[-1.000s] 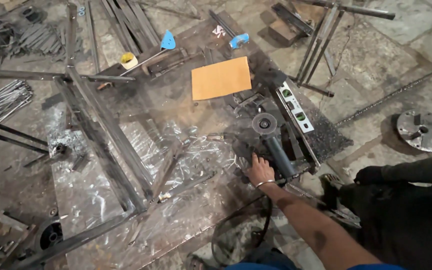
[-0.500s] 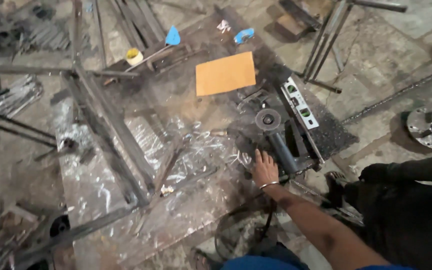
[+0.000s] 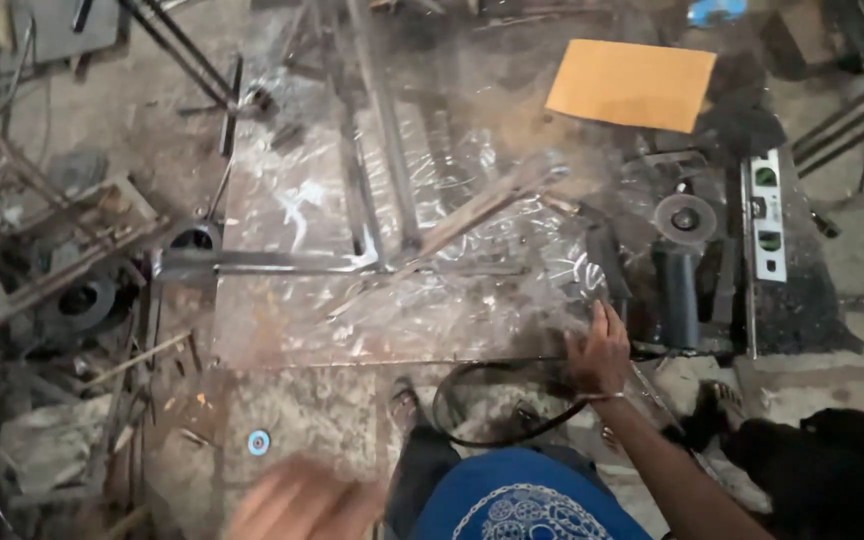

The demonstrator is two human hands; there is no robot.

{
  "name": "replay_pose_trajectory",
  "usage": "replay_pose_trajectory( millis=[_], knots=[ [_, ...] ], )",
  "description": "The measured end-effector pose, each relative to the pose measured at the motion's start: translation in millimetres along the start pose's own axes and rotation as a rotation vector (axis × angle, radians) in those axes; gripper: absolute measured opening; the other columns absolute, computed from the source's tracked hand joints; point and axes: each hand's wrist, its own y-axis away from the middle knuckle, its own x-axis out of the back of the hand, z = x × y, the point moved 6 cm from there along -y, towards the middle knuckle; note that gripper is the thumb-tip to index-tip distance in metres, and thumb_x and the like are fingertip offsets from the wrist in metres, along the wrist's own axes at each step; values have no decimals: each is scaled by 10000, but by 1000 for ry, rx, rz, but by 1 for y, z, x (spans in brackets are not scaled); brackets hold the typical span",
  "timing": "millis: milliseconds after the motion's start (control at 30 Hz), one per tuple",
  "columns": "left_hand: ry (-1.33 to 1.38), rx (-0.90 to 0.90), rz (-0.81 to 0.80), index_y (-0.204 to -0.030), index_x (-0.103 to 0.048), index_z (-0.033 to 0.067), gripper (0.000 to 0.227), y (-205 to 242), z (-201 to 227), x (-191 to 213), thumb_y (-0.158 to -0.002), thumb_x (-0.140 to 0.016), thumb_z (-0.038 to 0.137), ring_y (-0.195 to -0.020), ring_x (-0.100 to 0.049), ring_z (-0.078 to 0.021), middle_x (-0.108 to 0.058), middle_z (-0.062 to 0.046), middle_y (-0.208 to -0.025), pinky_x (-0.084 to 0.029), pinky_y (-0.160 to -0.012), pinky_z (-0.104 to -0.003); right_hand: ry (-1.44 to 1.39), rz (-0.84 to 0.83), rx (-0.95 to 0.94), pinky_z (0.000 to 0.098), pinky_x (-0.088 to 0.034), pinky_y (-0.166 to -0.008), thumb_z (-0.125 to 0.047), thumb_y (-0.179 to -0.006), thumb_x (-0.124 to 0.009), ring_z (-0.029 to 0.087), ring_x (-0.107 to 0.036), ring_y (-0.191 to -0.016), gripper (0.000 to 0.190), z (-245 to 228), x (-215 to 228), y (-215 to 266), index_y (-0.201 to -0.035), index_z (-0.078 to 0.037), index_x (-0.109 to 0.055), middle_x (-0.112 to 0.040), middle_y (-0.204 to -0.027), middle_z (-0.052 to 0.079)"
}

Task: The person uses an angle grinder to cut and smooth metal pieces, creating sparks. They then use a welding torch to join metal components on a workbench, producing bright flashes and smoke. The person handles metal rods and a small metal piece, positioning them for welding.

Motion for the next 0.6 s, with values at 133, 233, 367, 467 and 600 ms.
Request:
replay_pose_trajectory(
  millis=[133, 233, 367, 467, 600],
  knots=[
    [228, 361, -22, -1017, -775, 61, 294, 2, -60, -75, -789, -841, 233, -886, -759, -300, -792, -107, -978, -586, -810, -380, 95, -65, 38, 513, -427, -1122, -308, -889, -706, 485, -517, -1299, 662, -1, -30, 26, -1414, 40, -502, -537, -1395, 290],
    [375, 521, 15, -1025, -792, 73, 250, 26, -93, -99, -817, -806, 211, -874, -768, -297, -791, -108, -936, -597, -796, -383, 174, -31, 89, 520, -423, -1090, -385, -857, -741, 480, -495, -1321, 754, 10, -65, 46, -1419, 48, -484, -508, -1418, 292],
    [407, 455, 2, -988, -779, 79, 226, 22, -134, -102, -812, -808, 217, -913, -774, -287, -793, -110, -958, -596, -825, -381, 169, -27, -100, 538, -424, -1043, -391, -825, -762, 461, -505, -1281, 754, 9, -52, 20, -1413, 1, -499, -521, -1411, 259],
    [352, 335, -44, -1000, -780, 86, 255, 23, -160, -98, -794, -806, 234, -887, -761, -290, -788, -103, -936, -590, -799, -378, 148, -37, -265, 515, -450, -1010, -405, -810, -756, 437, -523, -1243, 779, 38, -47, -1, -1430, -24, -479, -523, -1401, 250],
    [422, 442, -126, -1001, -791, 97, 262, 39, -204, -120, -774, -818, 225, -807, -790, -248, -789, -92, -866, -609, -751, -357, 263, 75, -268, 516, -460, -1030, -402, -861, -737, 442, -531, -1233, 769, 61, -27, -25, -1462, -6, -466, -549, -1370, 242]
  ],
)
